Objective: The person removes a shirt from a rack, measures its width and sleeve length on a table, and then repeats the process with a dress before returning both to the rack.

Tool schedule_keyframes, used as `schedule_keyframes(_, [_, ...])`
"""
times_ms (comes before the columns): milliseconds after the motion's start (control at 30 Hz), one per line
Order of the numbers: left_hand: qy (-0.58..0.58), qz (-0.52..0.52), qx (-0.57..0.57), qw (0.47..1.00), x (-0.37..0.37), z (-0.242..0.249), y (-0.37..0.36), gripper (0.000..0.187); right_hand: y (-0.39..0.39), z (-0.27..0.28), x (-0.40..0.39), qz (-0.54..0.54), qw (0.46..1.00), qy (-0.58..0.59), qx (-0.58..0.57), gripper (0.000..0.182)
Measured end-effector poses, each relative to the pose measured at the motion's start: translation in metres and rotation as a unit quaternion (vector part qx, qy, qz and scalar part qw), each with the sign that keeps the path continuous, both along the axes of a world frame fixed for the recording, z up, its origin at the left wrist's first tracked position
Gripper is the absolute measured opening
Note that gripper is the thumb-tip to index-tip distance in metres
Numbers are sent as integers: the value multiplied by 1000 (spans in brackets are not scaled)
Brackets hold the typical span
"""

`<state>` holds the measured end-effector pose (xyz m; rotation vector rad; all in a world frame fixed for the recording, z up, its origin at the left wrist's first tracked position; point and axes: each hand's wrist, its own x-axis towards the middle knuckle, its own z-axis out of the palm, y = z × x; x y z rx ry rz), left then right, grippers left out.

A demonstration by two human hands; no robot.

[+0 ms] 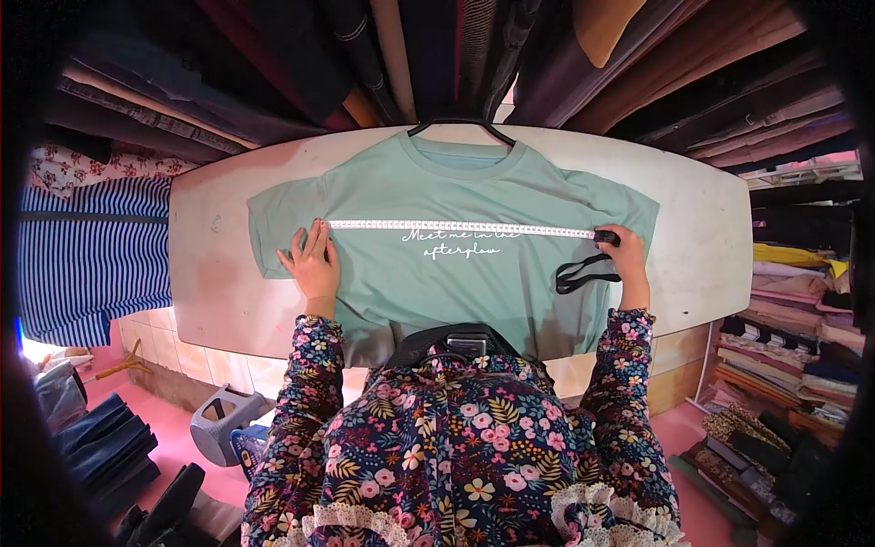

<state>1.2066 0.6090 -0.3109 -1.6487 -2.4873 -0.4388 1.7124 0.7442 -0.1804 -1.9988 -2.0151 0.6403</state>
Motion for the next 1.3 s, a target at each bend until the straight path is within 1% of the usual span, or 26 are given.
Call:
schedule_keyframes(267, [-8, 0, 7, 1000, 0, 1, 0, 34, 1, -5, 2, 2, 1000, 8, 5, 34])
schedule_keyframes(367, [-16, -4, -1, 1000, -1, -2, -1, 39, 0, -8, 3, 13, 1000, 10, 17, 34])
schedule_keyframes(433, [-94, 15, 35, 995, -1, -4, 0, 48, -2, -5, -2, 24, 999, 6, 35, 35])
schedule_keyframes(467, [-93, 16, 39, 995, -2, -4, 0, 48, -4, -2, -4, 29, 999, -8, 43, 35])
schedule_keyframes(533, [-17, -15, 3, 1000, -1, 4, 0, 55, -5, 0, -6, 34, 998, -21, 53, 36])
schedule_keyframes(567, [-15, -14, 6, 1000, -3, 4, -1, 55, -5, -1, -5, 32, 997, 5, 76, 34])
schedule_keyframes(600, [-27, -29, -37, 999, -4, 2, -1, 55, -5, -2, -2, 29, 994, 31, 99, 32])
schedule_keyframes(633, [-38, -43, -80, 995, -5, 0, -2, 55, -2, -5, 1, 28, 994, 32, 101, 32])
schedule_keyframes(700, [-41, -39, -89, 994, -4, -2, -7, 55, 5, -17, 8, -67, 980, 141, 121, 28])
schedule_keyframes(767, [-42, -37, -98, 994, -3, -2, -16, 55, 11, -30, 14, -80, 978, 158, 114, 26])
schedule_keyframes(800, [-52, -15, -114, 992, -2, -2, -24, 55, 13, -37, 17, -90, 975, 173, 105, 25])
schedule_keyframes(833, [-60, 8, -129, 990, -1, -2, -33, 55, 12, -49, 20, -103, 978, 168, 71, 27])
schedule_keyframes(867, [-57, 6, -126, 990, -3, -3, -45, 55, 7, -62, 21, -99, 988, 95, 77, 28])
schedule_keyframes(933, [-72, 63, -123, 988, -9, -9, -76, 56, -10, -60, 0, -131, 974, 178, 55, 28])
schedule_keyframes(967, [-68, 63, -123, 988, -12, -11, -92, 56, -19, -63, -4, -114, 975, 188, 37, 28])
schedule_keyframes(1033, [-75, 114, -137, 981, -15, -11, -118, 56, -39, -63, -20, -112, 973, 203, 9, 29])
schedule_keyframes(1067, [-73, 113, -140, 981, -15, -10, -127, 56, -46, -64, -24, -110, 971, 212, -9, 30])
schedule_keyframes(1100, [-89, 120, -133, 980, -13, -5, -134, 54, -49, -65, -24, -105, 964, 244, -27, 29])
schedule_keyframes(1133, [-105, 128, -126, 978, -12, -2, -136, 53, -48, -64, -23, -106, 963, 247, -28, 29])
schedule_keyframes(1167, [-99, 132, -77, 983, -11, -5, -134, 50, -46, -62, -21, -116, 956, 270, -1, 28])
schedule_keyframes(1200, [-97, 133, -78, 983, -8, -2, -125, 50, -44, -55, -22, -126, 948, 292, 26, 27])
schedule_keyframes(1233, [-98, 72, -3, 993, -5, 4, -107, 48, -39, -41, -26, -150, 935, 320, 43, 26])
schedule_keyframes(1267, [-100, 11, 74, 992, -2, 10, -87, 46, -31, -43, -18, -156, 942, 292, 62, 25])
schedule_keyframes(1300, [-85, -29, 68, 994, -2, 13, -65, 45, -21, -46, -12, -169, 937, 296, 72, 25])
